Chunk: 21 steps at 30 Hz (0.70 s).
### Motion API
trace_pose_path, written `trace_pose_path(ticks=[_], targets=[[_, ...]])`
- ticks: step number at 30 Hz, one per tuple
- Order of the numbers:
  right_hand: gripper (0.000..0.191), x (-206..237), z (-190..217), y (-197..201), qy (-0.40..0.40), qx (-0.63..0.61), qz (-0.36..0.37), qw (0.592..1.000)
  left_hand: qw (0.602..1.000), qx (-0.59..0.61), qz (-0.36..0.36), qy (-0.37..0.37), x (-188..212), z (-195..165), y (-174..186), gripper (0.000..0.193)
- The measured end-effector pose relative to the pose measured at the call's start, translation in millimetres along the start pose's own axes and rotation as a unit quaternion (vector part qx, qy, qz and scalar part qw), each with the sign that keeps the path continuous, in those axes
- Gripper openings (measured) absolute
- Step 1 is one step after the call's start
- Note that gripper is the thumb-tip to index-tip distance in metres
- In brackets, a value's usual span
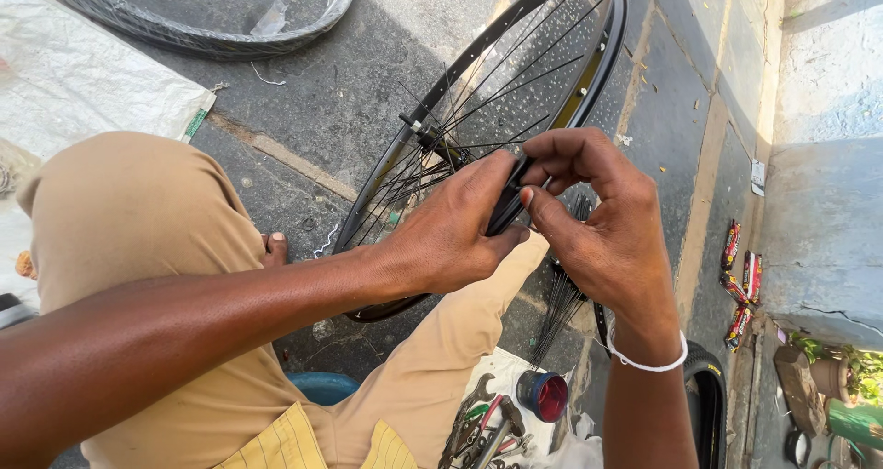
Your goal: The person sits on the ground and laces a bicycle wheel by hand, inserting spokes into the rim and hub. They rotate the wheel to access different sections and continue threading the spokes through the rim holes.
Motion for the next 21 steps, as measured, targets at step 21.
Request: trace_pose_path(ticks=[21], targets=[[0.039,-43.1,-68.3,-138.0,0.151,-0.706,-0.057,0.689,0.981,-0.144,-0.13,-0.004,23.7,-20.5,79.5,0.036]])
Point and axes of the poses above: each hand's wrist, its own x-axis away from the middle knuckle, its own y-axis out of the back of the hand, z = x × y, the point moved 9 cm from there along -x, towards the middle knuckle, and after that the axes turned 8 degrees about z, right-handed, at the moved point
